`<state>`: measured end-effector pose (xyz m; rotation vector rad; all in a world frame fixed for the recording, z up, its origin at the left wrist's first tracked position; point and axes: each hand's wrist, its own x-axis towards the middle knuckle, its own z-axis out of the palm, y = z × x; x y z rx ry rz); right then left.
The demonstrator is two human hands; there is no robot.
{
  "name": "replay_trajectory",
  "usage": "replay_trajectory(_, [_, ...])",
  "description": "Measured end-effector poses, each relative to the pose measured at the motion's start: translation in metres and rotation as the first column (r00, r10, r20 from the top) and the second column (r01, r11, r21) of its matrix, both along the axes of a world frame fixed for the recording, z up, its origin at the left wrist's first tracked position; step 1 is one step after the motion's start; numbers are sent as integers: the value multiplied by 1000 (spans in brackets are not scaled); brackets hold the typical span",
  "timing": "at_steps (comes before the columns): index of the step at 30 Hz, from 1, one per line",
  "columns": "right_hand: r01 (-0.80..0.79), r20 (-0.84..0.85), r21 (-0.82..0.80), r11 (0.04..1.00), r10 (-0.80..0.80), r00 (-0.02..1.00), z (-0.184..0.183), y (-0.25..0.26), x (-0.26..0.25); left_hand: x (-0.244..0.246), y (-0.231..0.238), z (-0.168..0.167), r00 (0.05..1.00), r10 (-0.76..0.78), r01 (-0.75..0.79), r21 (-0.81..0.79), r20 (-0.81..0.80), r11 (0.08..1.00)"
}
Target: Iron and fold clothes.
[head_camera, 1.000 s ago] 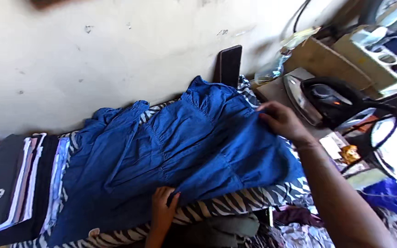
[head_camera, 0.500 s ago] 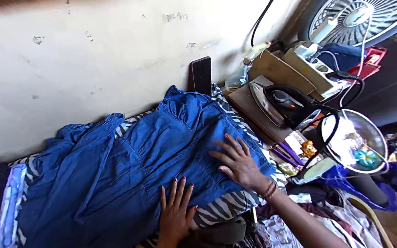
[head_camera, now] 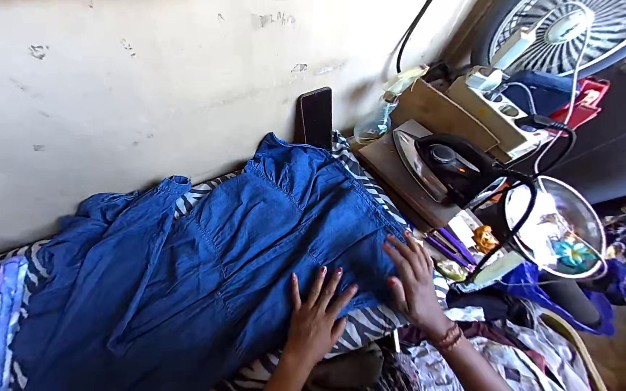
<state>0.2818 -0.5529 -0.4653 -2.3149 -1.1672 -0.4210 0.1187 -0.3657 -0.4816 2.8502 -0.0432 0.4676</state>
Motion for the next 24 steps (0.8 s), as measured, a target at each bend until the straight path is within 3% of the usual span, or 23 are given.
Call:
replay_trajectory(3, [10, -31, -244, 970, -18, 999, -25, -14, -9, 0, -1, -5, 992, -56, 57, 10, -117, 998])
replay_trajectory(5, [80, -57, -165, 983, -91, 994, -15, -9, 14, 0, 7, 3, 981, -136, 125, -85, -137, 988])
replay_trajectory(7, [90, -26, -23, 996, -91, 996, 19, 11, 41, -15, 19, 15, 994, -107, 100, -194, -23, 976])
replay_trajectory(9, [-54, 52, -12, 998, 55, 997, 46, 43, 63, -36, 37, 25, 994, 79, -65, -183, 74, 981])
replay_trajectory(11, [-236, 47, -162, 958, 246, 968, 58, 76, 82, -62, 62, 28, 975, 222, -214, -191, 21, 958])
replay_trajectory(14, [-365, 3, -328, 871, 388, 922, 66, 109, 112, -92, 91, 25, 953, 250, -287, -244, -171, 927])
replay_trajectory(16, [-372, 49, -341, 863, 412, 910, 85, 102, 116, -101, 98, 23, 966, 203, -239, -248, -161, 939])
replay_trajectory(20, [-280, 111, -291, 915, 323, 940, 113, 28, 88, -109, 97, 22, 993, 96, -112, -336, -62, 935])
replay_trajectory(24, [-36, -185, -338, 940, -29, 982, 94, -39, 51, -97, 94, 25, 995, 24, -54, -304, -100, 951])
